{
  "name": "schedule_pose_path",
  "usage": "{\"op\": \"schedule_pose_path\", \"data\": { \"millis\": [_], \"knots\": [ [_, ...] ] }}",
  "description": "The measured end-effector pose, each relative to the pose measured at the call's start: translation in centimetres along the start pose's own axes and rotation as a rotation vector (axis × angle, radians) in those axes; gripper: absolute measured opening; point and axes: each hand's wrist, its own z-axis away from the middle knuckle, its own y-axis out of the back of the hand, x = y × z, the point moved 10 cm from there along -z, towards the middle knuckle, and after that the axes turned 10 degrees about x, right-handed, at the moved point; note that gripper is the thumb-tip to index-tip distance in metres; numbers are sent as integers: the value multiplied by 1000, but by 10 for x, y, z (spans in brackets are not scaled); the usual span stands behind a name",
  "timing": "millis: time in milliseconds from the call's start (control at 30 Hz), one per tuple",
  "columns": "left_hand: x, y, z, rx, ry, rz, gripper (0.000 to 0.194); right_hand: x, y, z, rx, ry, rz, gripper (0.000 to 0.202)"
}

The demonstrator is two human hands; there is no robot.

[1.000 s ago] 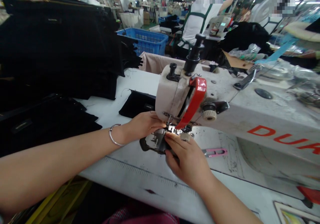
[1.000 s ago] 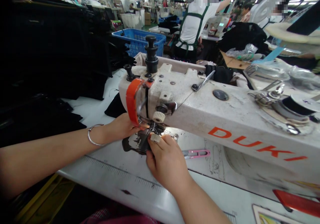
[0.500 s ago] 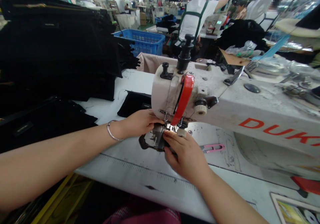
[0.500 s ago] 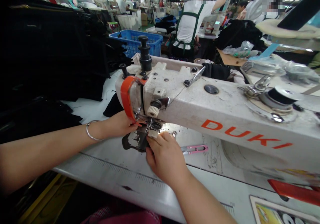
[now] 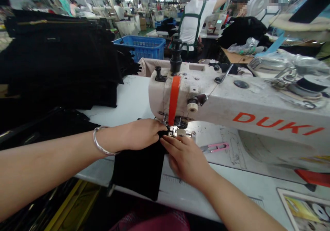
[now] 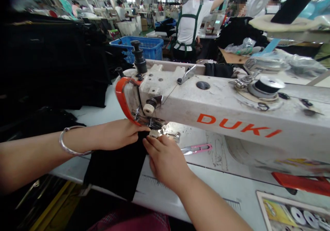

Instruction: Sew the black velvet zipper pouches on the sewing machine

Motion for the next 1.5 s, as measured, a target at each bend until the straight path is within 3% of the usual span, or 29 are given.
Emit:
{"op": "schedule_pose_path", "data": {
  "millis": [67,167,433,600,667,767,867,967,1067,1233,1500],
  "knots": [
    [3,-7,3,-49,23,-61,21,1,-1,0,-10,-18,24,54],
    [7,-13,9,-27,45,-164,23,2,1,1,0,-41,42,47],
    [9,-29,13,-25,93,-82,24,3,2,3,-24,-31,25,50],
    [10,-27,12,-54,92,-95,25,4,4,2,-52,-36,3,54],
    [20,-22,24,-77,69,-144,26,-4,8,6,-85,-39,-36,55],
    [52,-10,55,-66,-18,-238,31,-26,14,21,-104,-47,-117,50],
    [87,8,82,74,-71,-228,36,-53,19,39,28,-13,-189,29],
    [104,13,99,207,-79,-138,39,-67,23,56,213,1,-201,10],
    [102,1,109,249,-72,-42,39,-68,23,66,306,-31,-206,15],
    [93,-18,119,274,-66,42,29,-68,27,69,309,-52,-197,16],
    [91,-22,127,334,-97,169,24,-68,26,71,270,-48,-182,17]
  ]
}}
